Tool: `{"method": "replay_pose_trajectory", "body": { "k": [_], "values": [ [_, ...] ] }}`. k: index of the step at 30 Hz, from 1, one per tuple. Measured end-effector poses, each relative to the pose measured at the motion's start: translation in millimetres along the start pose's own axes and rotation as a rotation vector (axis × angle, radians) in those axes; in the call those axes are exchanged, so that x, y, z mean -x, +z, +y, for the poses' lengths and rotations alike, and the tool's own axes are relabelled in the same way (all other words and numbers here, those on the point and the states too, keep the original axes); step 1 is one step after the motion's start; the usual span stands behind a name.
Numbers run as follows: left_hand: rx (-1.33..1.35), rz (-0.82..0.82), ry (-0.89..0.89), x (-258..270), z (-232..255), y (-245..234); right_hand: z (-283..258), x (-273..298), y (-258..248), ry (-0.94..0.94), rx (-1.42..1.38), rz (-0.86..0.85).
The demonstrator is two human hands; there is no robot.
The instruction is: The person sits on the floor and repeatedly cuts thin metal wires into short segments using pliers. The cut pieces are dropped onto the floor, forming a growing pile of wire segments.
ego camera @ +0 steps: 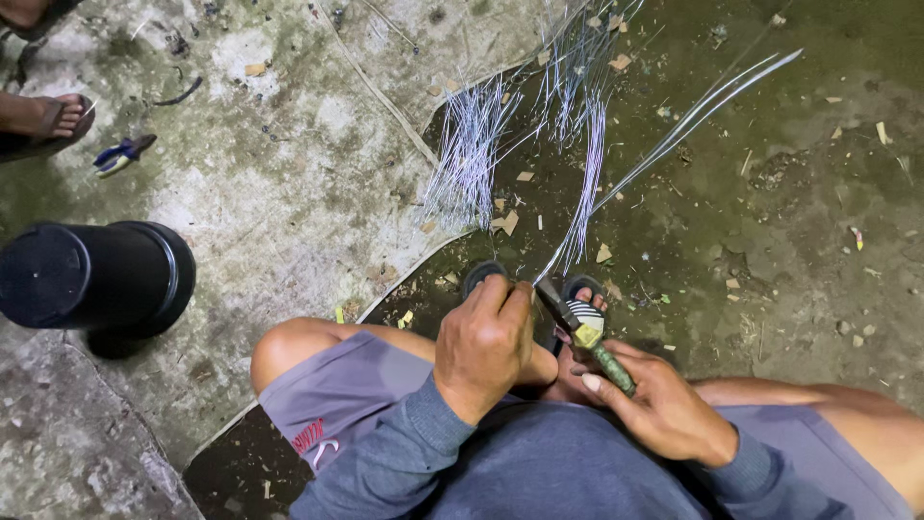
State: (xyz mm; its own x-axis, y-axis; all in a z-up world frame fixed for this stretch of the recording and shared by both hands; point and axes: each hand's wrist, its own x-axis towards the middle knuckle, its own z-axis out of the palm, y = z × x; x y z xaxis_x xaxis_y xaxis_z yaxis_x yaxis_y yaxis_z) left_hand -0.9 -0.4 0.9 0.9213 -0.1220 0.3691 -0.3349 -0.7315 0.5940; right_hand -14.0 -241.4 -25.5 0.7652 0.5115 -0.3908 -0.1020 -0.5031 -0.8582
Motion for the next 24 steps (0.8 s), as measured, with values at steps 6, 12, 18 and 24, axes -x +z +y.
{"method": "replay_pose_trajectory", "body": {
  "k": [6,12,18,24],
  "values": [
    [0.136,-0.01,-0.088,-2.6,0.8,-1.0,-0.5,0.9,3.8,-0.163,0.005,0.041],
    [0.347,-0.013,-0.227,-3.7,1.0,-3.5,4.6,3.5,4.1,-0.207,0.04,0.053],
    [0.459,-0.054,-0.29,-4.0,-0.9,-4.4,10.6,3.1,7.5,-0.164,0.078,0.053],
    [0.568,-0.052,-0.282,-3.7,-3.8,-2.2,14.7,2.5,11.3,-0.338,0.103,0.14]
  ]
}}
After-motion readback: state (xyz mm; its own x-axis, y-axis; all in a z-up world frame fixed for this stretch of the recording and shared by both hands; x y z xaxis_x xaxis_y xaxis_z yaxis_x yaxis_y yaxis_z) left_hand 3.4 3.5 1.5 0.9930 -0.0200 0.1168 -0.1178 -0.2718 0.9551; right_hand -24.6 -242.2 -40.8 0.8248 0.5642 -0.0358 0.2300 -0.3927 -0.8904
